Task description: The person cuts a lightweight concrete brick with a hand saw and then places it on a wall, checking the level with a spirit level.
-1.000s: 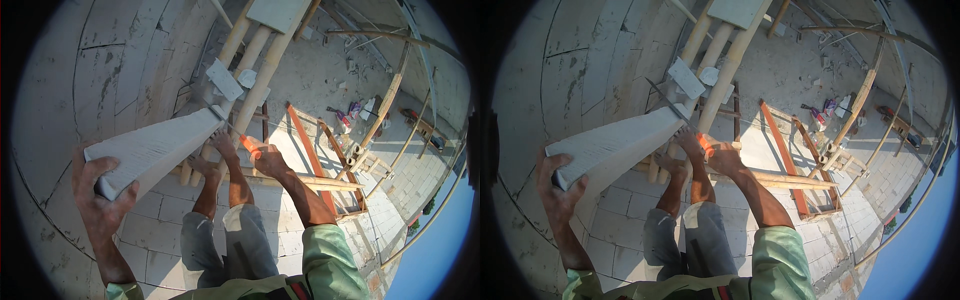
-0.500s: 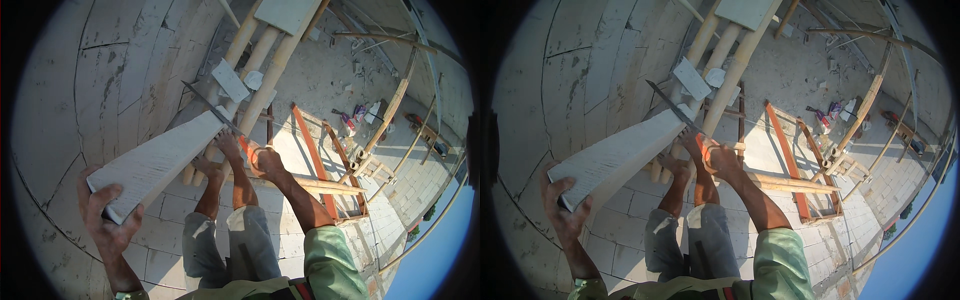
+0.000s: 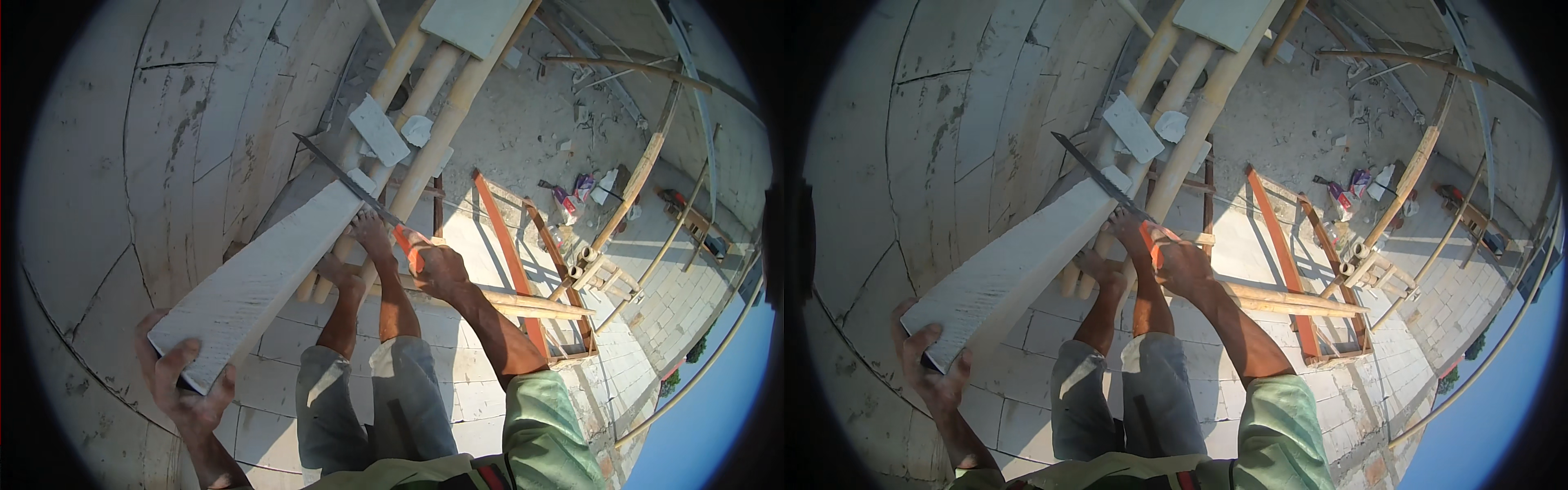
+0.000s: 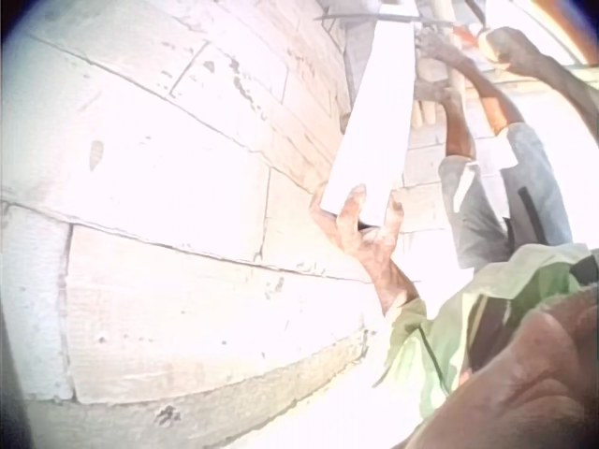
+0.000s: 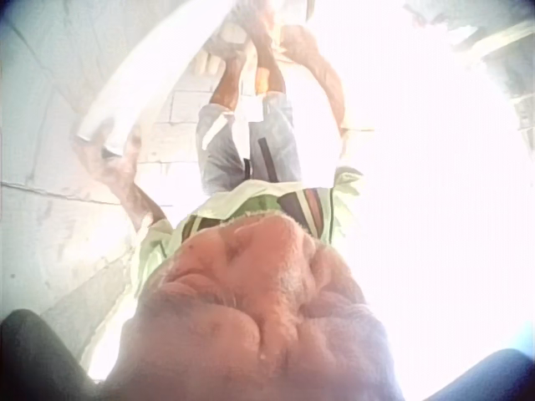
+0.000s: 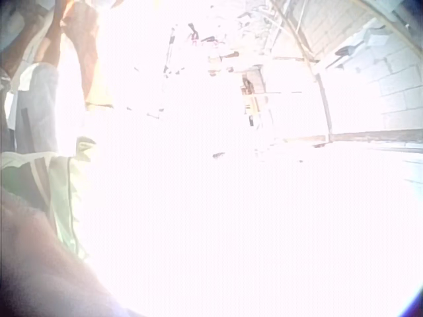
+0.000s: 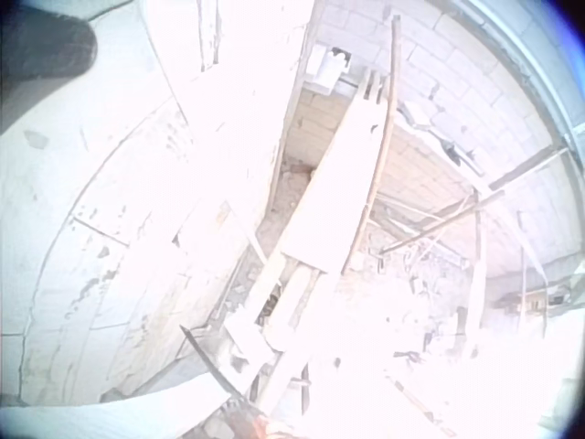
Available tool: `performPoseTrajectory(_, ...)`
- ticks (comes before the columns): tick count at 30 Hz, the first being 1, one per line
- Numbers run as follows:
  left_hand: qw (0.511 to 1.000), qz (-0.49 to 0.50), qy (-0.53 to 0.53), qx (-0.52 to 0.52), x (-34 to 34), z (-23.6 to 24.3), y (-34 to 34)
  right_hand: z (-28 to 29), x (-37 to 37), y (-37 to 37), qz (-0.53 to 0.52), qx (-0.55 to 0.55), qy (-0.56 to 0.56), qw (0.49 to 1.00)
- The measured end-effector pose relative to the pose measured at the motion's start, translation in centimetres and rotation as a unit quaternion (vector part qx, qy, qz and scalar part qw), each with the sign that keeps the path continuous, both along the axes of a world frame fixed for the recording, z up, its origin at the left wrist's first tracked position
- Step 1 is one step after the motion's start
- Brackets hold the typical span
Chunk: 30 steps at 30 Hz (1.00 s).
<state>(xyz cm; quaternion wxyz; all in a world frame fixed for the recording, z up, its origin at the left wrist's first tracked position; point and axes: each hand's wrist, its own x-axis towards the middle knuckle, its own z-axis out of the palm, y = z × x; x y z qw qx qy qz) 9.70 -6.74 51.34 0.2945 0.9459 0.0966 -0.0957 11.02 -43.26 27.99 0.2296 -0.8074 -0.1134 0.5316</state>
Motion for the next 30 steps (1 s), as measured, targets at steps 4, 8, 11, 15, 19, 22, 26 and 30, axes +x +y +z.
performPoseTrajectory(4, 1.000, -0.002, -0.003, 0.022, -0.4, -0.1, 0.7, 6.3, -0.9, -0.7, -0.065, 0.066, -0.073, 0.993)
performPoseTrajectory(8, 0.999, -0.014, -0.018, -0.032, -0.5, -0.6, 1.8, 6.6, -1.4, -0.8, -0.095, 0.088, -0.101, 0.986)
performPoseTrajectory(11, 1.000, -0.021, -0.013, -0.001, -1.4, -0.3, 1.4, 0.9, -0.6, 1.4, -0.044, 0.002, -0.090, 0.995)
performPoseTrajectory(15, 1.000, 0.009, -0.002, 0.003, -2.2, 0.2, 2.0, -1.7, 0.5, 3.3, -0.025, 0.003, -0.075, 0.997)
performPoseTrajectory(19, 1.000, -0.002, -0.019, -0.010, -2.5, -0.3, 2.9, 4.4, -0.4, 1.8, -0.043, 0.017, -0.074, 0.996)
performPoseTrajectory(22, 1.000, 0.019, -0.009, -0.018, -2.6, -0.4, 3.0, 6.3, -1.1, 1.1, -0.031, 0.040, -0.106, 0.993)
performPoseTrajectory(26, 0.999, -0.009, -0.005, -0.039, -2.8, -0.1, 2.5, -0.5, 0.0, 4.4, -0.039, -0.073, 0.009, 0.997)
performPoseTrajectory(30, 0.999, -0.010, -0.019, -0.034, -3.1, -0.1, 2.9, -3.7, -0.1, 6.5, -0.037, 0.013, -0.172, 0.984)
